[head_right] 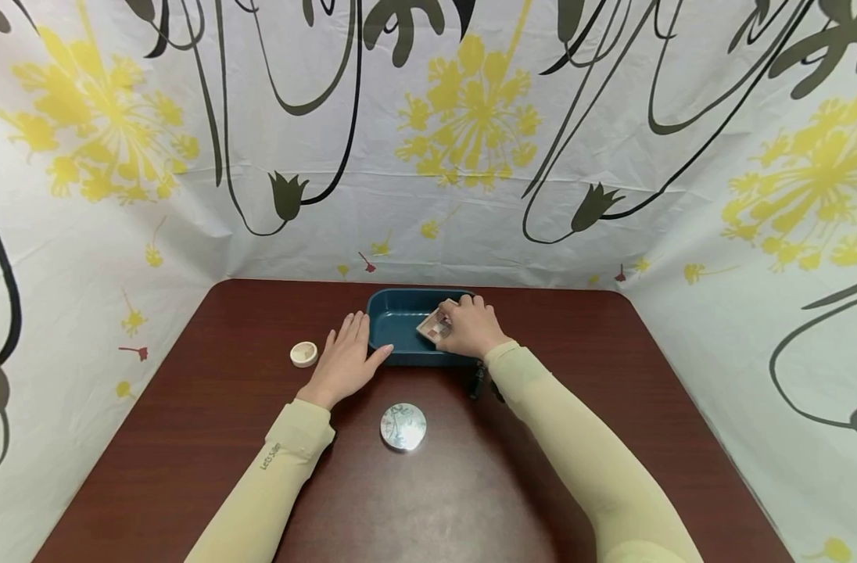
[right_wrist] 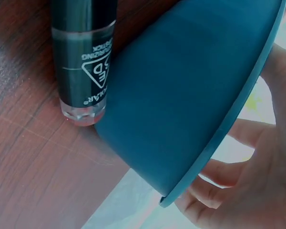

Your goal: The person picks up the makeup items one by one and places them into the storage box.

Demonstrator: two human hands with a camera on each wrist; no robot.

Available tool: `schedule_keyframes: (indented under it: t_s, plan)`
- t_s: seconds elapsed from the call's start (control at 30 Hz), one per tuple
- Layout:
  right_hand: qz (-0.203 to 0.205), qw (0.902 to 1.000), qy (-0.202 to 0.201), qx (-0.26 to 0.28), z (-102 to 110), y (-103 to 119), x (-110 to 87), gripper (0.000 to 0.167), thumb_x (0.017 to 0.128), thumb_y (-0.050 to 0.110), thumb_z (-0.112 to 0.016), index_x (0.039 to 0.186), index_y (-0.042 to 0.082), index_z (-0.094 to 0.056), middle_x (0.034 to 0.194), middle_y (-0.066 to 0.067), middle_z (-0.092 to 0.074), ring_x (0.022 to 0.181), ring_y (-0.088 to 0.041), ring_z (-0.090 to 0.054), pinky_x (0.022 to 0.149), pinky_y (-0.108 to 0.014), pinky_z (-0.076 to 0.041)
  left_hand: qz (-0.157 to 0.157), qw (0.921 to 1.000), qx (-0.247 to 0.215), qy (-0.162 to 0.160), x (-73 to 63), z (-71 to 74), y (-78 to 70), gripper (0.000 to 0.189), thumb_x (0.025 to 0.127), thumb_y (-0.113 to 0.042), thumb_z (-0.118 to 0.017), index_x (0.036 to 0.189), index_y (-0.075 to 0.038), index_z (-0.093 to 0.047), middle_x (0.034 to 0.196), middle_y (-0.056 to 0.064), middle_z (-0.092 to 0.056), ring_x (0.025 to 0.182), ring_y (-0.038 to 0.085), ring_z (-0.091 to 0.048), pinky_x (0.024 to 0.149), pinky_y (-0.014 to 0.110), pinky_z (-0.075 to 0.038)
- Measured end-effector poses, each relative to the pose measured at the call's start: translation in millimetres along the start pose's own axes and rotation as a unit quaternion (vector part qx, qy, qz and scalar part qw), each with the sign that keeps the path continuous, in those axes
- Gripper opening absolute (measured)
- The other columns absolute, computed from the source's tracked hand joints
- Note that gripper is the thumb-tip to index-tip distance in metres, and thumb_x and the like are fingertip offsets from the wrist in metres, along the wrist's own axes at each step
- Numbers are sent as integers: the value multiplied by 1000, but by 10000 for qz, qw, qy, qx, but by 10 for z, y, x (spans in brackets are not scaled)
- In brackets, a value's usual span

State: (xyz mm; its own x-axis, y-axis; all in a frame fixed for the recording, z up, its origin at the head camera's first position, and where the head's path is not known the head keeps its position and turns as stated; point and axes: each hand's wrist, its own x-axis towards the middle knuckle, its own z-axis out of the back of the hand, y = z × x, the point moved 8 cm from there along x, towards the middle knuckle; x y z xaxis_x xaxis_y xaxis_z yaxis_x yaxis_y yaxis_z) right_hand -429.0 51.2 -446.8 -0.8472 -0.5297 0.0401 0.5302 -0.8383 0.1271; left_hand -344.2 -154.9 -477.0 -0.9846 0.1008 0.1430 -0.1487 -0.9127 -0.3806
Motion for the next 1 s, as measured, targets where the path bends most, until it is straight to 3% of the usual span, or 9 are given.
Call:
schedule_keyframes:
  t_s: [0.23,1.0]
  plan:
    - [140,9997,185,-4,-45,5,22,65,82,45,-80,138,18,-61,125,-20,-57,113,-40,-48,93,-59,-43,20,10000,-21,42,-18,-17,5,89,100,-64,-42,159,0,-21,165,18,-19,153,32,-12,119,57,-15]
    - [475,9942,966,-68,-173,22,183,63,87,37,-77,143,17,-56,127,-17,-57,112,-37,-48,92,-54,-45,13,10000,-18,75,-3,-10,16,90,100,-65,-41,159,0,-20,165,17,-18,153,31,-10,119,57,-12]
